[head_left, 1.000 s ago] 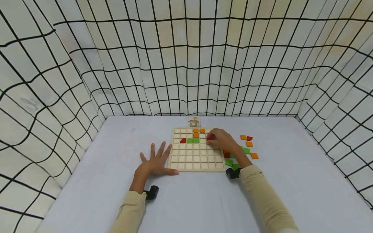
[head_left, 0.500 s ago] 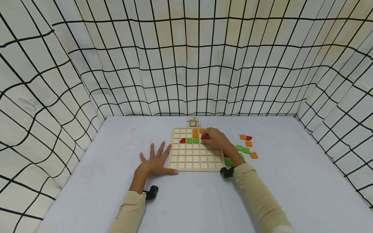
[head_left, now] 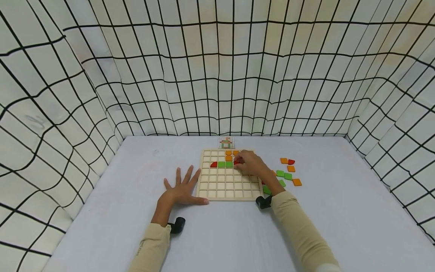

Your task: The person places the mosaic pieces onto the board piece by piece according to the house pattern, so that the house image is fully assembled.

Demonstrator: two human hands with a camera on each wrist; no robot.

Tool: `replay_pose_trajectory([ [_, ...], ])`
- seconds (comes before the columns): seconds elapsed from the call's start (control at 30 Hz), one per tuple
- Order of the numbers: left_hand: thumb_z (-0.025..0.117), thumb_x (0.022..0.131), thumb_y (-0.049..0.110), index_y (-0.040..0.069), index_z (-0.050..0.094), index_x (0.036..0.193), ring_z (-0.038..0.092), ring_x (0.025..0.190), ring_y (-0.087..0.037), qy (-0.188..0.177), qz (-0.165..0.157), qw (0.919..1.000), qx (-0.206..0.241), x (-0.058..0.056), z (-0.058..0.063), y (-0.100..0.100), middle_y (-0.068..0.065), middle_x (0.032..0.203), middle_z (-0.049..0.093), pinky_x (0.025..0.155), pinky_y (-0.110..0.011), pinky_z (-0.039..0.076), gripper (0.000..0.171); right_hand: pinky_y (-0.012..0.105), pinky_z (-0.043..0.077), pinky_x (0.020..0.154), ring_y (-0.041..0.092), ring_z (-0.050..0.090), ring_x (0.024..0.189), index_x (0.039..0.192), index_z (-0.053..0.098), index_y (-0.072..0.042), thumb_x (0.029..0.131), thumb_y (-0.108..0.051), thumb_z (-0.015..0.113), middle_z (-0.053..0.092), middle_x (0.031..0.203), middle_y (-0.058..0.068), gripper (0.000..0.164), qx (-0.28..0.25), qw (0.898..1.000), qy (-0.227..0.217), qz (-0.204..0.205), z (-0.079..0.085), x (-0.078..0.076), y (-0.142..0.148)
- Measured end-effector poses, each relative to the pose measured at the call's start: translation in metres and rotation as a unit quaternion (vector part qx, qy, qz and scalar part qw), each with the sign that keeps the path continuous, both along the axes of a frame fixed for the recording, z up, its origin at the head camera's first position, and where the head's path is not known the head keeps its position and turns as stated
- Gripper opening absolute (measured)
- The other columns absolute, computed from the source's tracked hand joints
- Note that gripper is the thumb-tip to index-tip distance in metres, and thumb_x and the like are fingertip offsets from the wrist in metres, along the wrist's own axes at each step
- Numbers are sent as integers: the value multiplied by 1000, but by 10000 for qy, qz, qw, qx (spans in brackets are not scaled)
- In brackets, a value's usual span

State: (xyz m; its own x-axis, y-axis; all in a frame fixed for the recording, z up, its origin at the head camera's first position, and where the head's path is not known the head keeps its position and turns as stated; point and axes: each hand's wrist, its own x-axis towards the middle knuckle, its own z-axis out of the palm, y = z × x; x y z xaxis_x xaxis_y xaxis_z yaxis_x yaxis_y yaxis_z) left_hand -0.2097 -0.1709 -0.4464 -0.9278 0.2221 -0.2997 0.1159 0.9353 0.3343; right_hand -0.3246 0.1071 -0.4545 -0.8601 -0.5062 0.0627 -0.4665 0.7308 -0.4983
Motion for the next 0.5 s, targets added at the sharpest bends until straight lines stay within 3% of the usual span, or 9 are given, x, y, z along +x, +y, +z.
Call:
replay_pose_trajectory([
  [0.5, 68, 71, 75, 23, 4, 159, -22, 146, -48, -14, 18, 10000, -61, -2, -1, 0, -10, 165, -12, 100, -83, -8, 120, 36, 54, 86, 20, 65, 100, 113, 68, -7, 92, -21, 70, 68, 108, 6, 26, -103, 9995, -268, -102, 5, 3, 2],
])
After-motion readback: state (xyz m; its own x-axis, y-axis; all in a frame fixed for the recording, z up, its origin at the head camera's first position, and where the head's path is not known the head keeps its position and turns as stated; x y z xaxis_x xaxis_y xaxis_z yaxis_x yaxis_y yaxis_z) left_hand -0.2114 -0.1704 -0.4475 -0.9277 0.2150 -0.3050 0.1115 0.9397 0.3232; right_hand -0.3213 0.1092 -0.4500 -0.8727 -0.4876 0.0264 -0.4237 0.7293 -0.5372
